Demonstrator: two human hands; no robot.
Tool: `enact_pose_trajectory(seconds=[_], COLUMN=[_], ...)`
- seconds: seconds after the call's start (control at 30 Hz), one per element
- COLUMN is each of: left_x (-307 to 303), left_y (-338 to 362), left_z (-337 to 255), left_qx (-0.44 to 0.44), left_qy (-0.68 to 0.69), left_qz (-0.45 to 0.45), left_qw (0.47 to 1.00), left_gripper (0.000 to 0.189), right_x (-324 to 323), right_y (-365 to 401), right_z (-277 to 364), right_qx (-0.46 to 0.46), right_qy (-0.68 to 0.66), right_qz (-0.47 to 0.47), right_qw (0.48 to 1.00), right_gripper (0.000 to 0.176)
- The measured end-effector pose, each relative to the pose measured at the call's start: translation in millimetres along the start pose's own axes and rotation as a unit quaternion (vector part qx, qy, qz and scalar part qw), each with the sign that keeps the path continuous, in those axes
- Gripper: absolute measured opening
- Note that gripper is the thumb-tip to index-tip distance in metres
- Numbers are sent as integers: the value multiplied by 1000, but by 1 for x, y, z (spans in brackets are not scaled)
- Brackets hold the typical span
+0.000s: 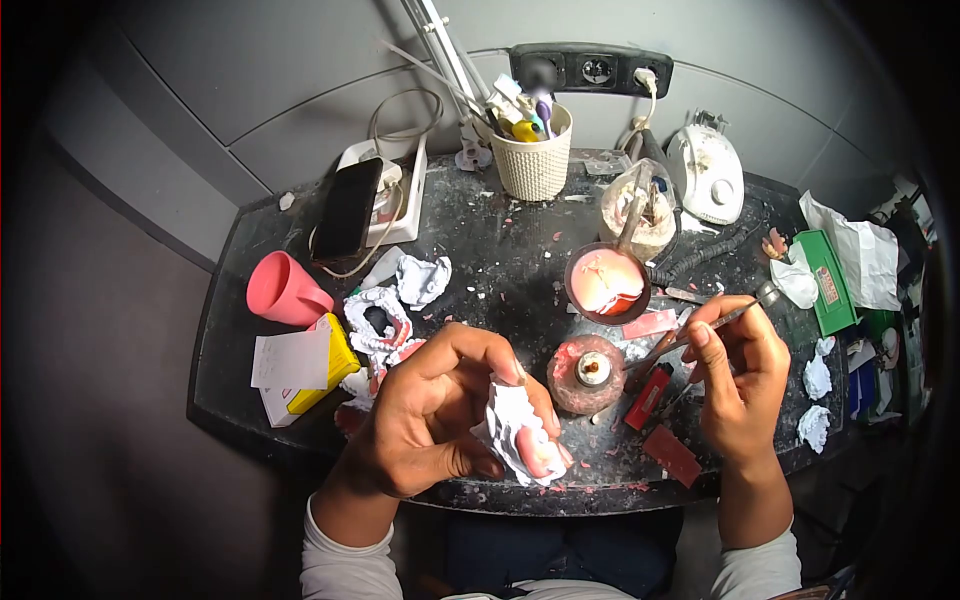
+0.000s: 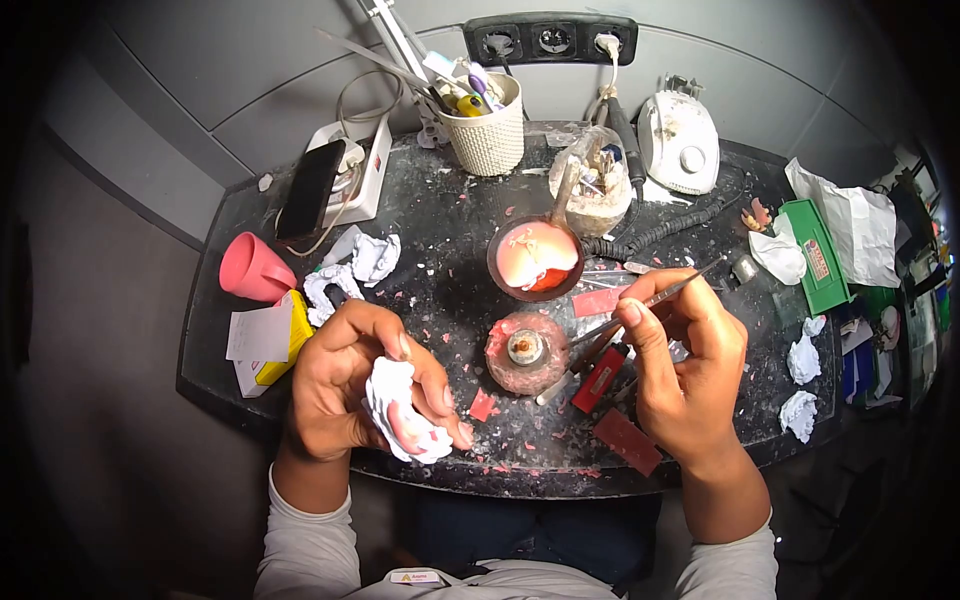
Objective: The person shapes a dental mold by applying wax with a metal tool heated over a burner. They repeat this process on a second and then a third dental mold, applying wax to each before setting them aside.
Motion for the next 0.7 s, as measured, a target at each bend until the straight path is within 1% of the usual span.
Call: enact_pose_trajectory(seconds=[0.27,0.4,0.47,0.7], left_x=[0,-2,-2,-2], left_y=[-1,-1,0,0], left_z=[0,0,0,1], left_qx=[25,22,5,7], left_qy=[-16,-24,-25,-20], left_qz=[6,8,1,2], left_qw=[1000,999,1000,1000], left_gripper=[58,57,57,57], right_x=[1,1,0,0], right_y=[0,1,1,1], right_z=[0,1,0,1], right_qx=[-6,-4,-4,-16], right_qy=[7,15,16,31], right_qz=[-3,-2,-2,-3], right_qw=[1000,1000,1000,999], right_gripper=[3,3,3,3])
Point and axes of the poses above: each hand's wrist, its own y-axis away from the middle knuckle, its own x-axis out of the palm, z = x × y, the point moved 2 cm from there along -y, towards the middle knuckle, and after that the axes turned 10 degrees about -y, right-handed, at the moved point
